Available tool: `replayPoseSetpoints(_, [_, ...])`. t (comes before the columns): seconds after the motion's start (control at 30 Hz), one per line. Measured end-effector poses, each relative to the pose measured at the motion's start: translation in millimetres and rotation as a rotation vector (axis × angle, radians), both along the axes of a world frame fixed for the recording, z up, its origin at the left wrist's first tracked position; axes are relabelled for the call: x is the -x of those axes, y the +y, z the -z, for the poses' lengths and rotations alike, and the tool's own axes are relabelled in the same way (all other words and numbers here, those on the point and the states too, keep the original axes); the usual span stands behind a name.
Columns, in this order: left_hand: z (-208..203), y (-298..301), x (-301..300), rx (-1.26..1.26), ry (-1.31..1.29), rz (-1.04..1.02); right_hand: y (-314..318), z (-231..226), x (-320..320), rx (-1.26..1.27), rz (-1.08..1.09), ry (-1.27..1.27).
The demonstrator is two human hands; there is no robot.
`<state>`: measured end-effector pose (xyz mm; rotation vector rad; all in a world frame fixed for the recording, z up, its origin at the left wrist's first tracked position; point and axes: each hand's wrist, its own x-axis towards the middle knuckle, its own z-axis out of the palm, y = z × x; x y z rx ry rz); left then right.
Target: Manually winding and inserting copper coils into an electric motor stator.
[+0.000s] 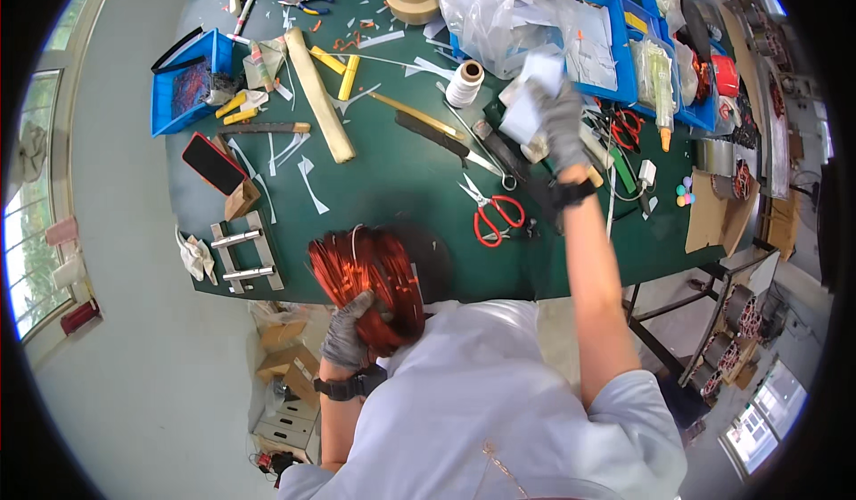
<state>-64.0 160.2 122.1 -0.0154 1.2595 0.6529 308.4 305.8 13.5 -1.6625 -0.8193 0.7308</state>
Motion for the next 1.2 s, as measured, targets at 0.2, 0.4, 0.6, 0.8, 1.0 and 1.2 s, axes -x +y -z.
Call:
replayPoseSetpoints(0.2, [0.0,13.0,-4.4,-0.007,0.076,0.116,111.5,-9.8,-80.6,0.274,-0.334,-0.657])
replayPoseSetpoints(0.4, [-1.4,14.2,-5.6,-0.056,0.072,0.139,104.7,2.8,-81.8,0.015,-0.195,-0.702])
replayPoseSetpoints(0.6, [-10.6,16.4,-15.9,-0.077,0.082,0.161,-75.1,-2.9,40.0,0.101,-0.197,-0.763])
replayPoseSetpoints(0.8, [-10.1,10.2,-37.0,-0.161,0.064,0.209,-228.7,84.6,69.4,0.262,-0.714,-1.051])
replayPoseSetpoints(1.0, [-2.8,-3.7,-70.9,-0.31,0.061,0.352,-223.0,81.0,21.4,0.4,0.041,0.471])
replayPoseSetpoints(1.2, [8.5,-6.5,-141.9,-0.4,-0.152,0.524,-234.5,93.7,-35.4,0.335,-0.295,-0.759])
